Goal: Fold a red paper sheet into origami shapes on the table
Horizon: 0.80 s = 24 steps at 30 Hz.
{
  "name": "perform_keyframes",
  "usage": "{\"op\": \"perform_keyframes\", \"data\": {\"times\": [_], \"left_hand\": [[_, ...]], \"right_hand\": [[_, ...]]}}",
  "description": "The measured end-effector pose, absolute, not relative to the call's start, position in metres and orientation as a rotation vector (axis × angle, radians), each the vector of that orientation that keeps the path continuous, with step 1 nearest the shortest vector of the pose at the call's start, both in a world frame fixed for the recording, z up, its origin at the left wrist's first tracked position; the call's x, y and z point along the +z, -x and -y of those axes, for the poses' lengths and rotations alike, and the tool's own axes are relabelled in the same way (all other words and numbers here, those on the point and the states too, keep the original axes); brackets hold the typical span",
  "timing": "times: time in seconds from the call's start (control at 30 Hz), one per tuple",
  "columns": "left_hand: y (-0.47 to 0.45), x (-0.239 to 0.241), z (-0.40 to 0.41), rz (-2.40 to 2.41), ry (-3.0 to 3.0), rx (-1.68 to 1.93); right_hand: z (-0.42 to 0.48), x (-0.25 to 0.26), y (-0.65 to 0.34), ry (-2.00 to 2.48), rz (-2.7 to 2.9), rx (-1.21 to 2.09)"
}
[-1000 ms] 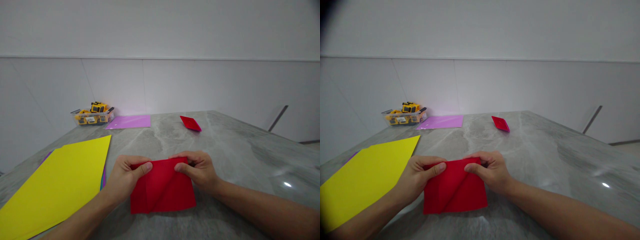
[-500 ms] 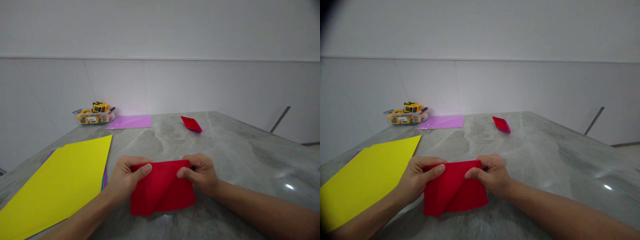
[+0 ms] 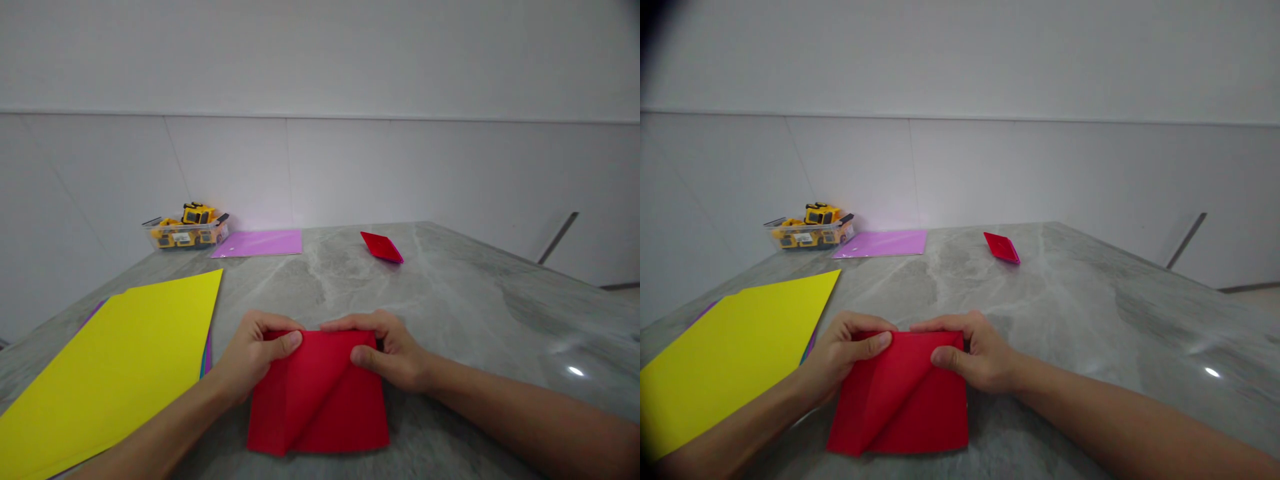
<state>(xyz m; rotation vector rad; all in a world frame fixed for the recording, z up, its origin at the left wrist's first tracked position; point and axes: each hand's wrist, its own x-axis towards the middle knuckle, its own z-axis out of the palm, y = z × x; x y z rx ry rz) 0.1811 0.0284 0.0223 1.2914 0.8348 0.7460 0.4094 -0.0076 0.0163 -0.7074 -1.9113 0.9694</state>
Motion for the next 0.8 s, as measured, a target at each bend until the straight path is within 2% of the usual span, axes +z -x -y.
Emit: {"op": "perform_keyframes", "data": {"times": [0.4, 0.57, 0.8], "left_hand": [[-0.188, 0.034, -0.02, -0.926, -1.484, 0.736], [-0.184, 0.034, -0.023, -0.885, -1.502, 0.718], [-0.18, 0.032, -0.025, -0.853, -1.478, 0.697]], "right_hand": [[0.012, 0.018, -0.409, 0.823, 1.932, 0.907], [0.009, 0.015, -0.409, 0.809, 1.845, 1.055], [0.002, 0.002, -0.405, 0.761, 1.606, 1.47]]}}
